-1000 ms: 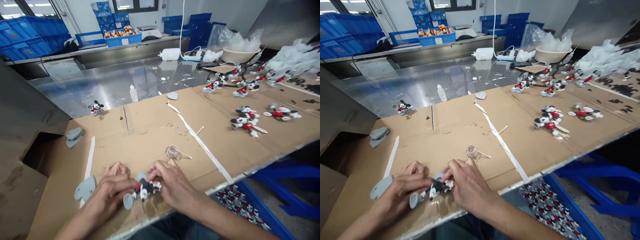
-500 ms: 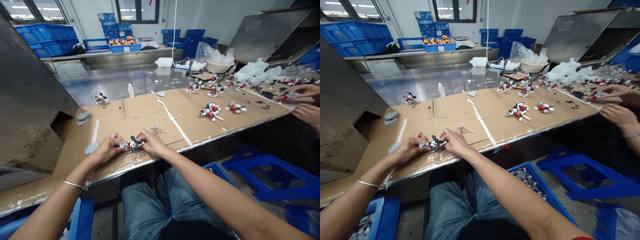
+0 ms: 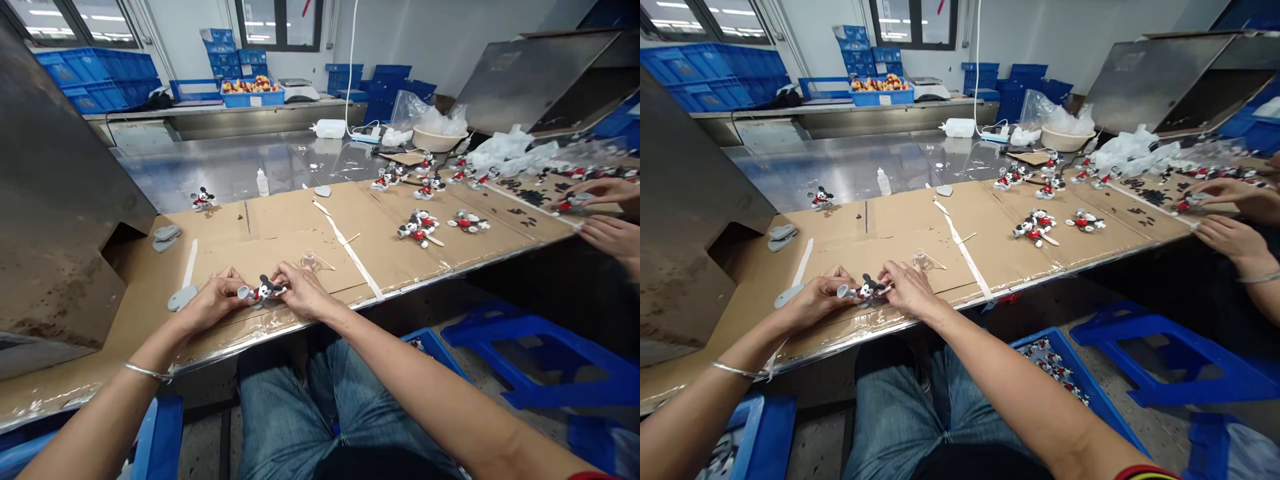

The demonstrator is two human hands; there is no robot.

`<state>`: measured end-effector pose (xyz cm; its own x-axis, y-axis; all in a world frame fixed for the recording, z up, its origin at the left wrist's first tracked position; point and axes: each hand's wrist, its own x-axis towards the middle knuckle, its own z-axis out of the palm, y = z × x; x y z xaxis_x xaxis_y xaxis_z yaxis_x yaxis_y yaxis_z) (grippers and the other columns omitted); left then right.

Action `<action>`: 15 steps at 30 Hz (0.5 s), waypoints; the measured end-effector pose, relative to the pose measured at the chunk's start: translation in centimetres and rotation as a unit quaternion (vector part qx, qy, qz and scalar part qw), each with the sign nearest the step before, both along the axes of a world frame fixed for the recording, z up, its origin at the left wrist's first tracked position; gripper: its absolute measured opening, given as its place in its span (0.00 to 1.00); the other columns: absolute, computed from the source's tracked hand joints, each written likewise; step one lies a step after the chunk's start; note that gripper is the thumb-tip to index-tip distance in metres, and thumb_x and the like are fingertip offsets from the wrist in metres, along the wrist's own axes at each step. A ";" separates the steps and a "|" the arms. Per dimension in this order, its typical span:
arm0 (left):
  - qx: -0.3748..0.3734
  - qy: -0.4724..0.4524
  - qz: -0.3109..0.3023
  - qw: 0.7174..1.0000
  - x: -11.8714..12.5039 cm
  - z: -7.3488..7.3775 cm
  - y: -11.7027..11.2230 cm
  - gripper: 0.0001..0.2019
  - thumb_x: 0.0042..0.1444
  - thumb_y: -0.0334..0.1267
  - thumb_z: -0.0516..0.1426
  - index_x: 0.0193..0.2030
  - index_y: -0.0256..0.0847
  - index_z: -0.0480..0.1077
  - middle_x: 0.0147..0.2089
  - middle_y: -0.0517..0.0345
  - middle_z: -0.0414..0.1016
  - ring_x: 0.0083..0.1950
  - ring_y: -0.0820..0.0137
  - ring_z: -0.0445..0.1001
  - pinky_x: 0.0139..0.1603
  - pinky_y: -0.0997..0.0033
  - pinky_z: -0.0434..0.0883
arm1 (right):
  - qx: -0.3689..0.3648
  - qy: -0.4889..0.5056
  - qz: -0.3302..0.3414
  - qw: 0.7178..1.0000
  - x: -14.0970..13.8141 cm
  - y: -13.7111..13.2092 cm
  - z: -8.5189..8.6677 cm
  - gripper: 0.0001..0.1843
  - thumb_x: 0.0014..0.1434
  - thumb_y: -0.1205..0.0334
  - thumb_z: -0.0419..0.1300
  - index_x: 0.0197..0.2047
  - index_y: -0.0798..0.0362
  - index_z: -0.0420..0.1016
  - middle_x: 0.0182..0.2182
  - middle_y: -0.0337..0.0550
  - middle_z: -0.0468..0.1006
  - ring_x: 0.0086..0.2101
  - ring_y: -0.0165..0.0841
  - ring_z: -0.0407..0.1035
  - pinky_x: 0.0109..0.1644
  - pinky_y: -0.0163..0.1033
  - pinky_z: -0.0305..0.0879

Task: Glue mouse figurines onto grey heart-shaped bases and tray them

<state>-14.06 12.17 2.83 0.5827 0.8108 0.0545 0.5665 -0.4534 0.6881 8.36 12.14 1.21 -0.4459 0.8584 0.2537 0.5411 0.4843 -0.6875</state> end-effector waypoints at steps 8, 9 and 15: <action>-0.004 0.047 -0.001 0.999 -0.3 -0.3 0.2 0.14 0.61 0.47 0.53 0.40 0.45 0.77 0.35 0.56 0.70 0.41 0.64 0.64 0.44 0.65 0.62 | 0.018 -0.036 -0.020 0.999 0.1 -0.5 0.0 0.16 0.51 0.75 0.58 0.43 0.50 0.65 0.39 0.37 0.79 0.46 0.35 0.69 0.51 0.43 0.51; 0.005 0.058 -0.004 0.998 -0.4 -0.5 0.3 0.13 0.61 0.47 0.53 0.40 0.46 0.77 0.34 0.56 0.70 0.40 0.64 0.65 0.43 0.64 0.62 | 0.021 -0.035 -0.022 0.999 0.1 -0.6 0.1 0.17 0.51 0.74 0.58 0.43 0.50 0.65 0.39 0.36 0.79 0.46 0.35 0.69 0.51 0.43 0.51; 0.038 0.058 -0.035 0.997 -2.6 -2.9 2.2 0.08 0.56 0.44 0.57 0.36 0.52 0.78 0.29 0.58 0.73 0.34 0.64 0.69 0.37 0.66 0.67 | 0.015 -0.029 -0.025 0.999 0.3 -1.0 0.8 0.13 0.54 0.66 0.59 0.43 0.50 0.65 0.37 0.36 0.79 0.42 0.35 0.71 0.50 0.42 0.55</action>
<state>-16.63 14.37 -0.12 0.6436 0.7642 0.0432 0.6050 -0.5425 0.5828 8.62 11.17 2.02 -0.4173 0.8724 0.2545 0.6032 0.4754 -0.6404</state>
